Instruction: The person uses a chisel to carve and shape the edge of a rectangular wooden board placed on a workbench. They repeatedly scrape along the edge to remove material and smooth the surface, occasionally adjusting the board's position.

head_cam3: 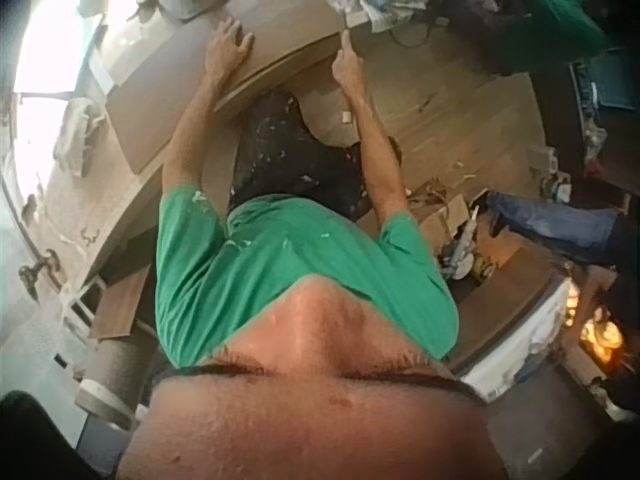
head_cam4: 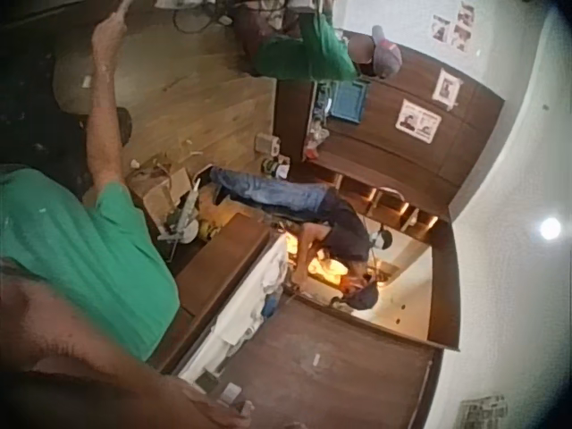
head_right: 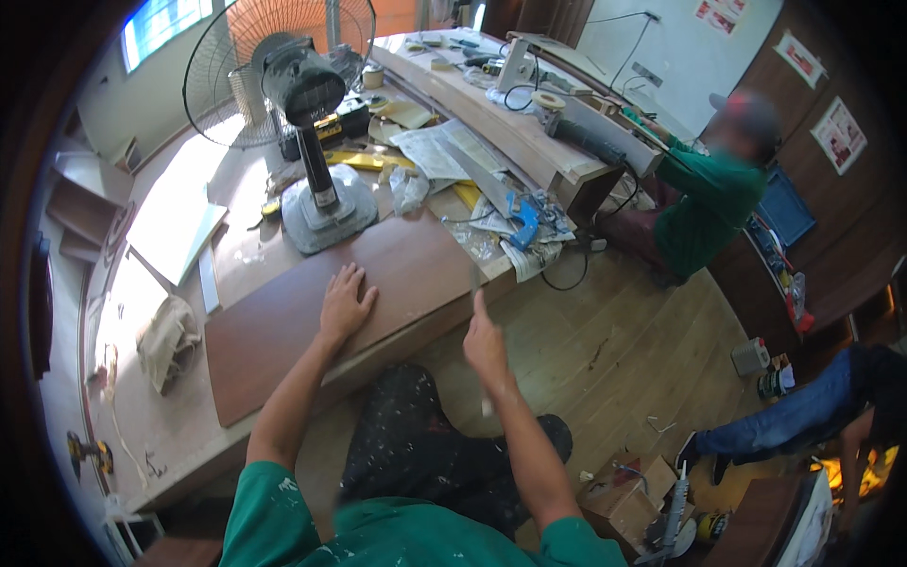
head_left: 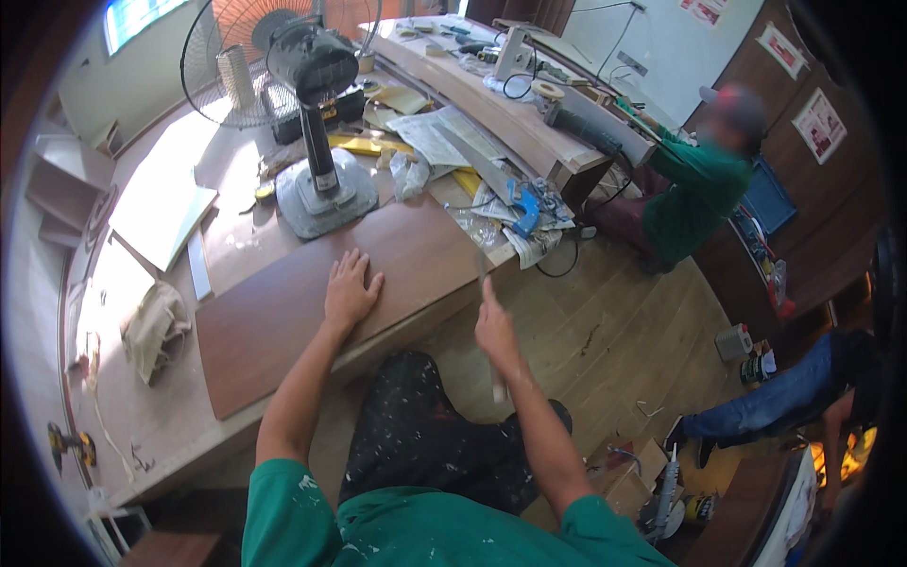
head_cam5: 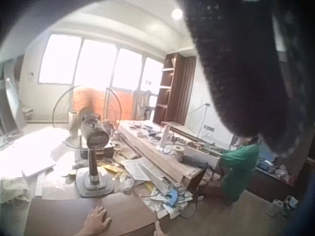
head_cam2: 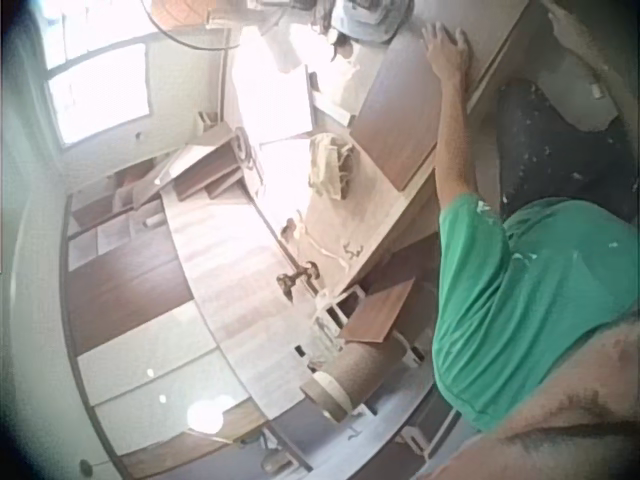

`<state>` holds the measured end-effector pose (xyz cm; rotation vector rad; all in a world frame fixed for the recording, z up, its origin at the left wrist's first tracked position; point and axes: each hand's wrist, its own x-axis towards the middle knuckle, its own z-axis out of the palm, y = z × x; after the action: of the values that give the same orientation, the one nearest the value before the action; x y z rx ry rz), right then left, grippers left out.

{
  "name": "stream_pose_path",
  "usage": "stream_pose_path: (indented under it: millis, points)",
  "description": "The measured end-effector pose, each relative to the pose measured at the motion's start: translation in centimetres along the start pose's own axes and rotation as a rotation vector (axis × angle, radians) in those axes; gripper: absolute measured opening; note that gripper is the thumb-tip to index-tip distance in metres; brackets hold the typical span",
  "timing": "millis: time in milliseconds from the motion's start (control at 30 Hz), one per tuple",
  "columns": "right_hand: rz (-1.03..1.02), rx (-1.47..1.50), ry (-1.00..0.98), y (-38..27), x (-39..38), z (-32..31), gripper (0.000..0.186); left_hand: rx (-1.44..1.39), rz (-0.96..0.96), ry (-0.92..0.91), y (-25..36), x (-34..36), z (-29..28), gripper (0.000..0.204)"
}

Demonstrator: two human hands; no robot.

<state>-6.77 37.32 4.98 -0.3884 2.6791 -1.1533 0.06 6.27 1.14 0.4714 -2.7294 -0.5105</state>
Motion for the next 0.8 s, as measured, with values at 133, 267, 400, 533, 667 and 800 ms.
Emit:
stream_pose_path:
  millis: [133, 267, 400, 533, 667, 800]
  points:
    - [-0.161, -0.058, -0.035, 1.6, -4.4, 3.3, 0.065, -0.027, 0.037, -0.006, -0.1, -0.2, 0.3, 0.064]
    - [0.179, -0.047, 0.105, -1.7, 1.8, 0.8, 0.065, -0.042, 0.15, 0.013, -0.3, 0.4, 0.8, 0.059]
    - [-0.195, -0.105, 0.197, -0.1, -5.8, 7.3, 0.063, -0.199, 0.149, -0.005, -1.6, 4.9, -0.2, 0.046]
    - [0.28, -0.116, 0.119, -3.3, 0.0, 2.5, 0.066, -0.654, -0.031, 0.265, -4.0, 6.2, 2.0, 0.027]
    - [0.03, -0.162, 0.284, -2.7, -2.7, 6.4, 0.065, -1.081, -0.197, 0.283, -5.8, 7.6, 1.8, 0.055]
    - [-0.02, -0.158, 0.233, -2.2, -5.4, 8.2, 0.065, -1.119, -0.208, 0.244, -6.4, 7.7, 2.4, 0.057]
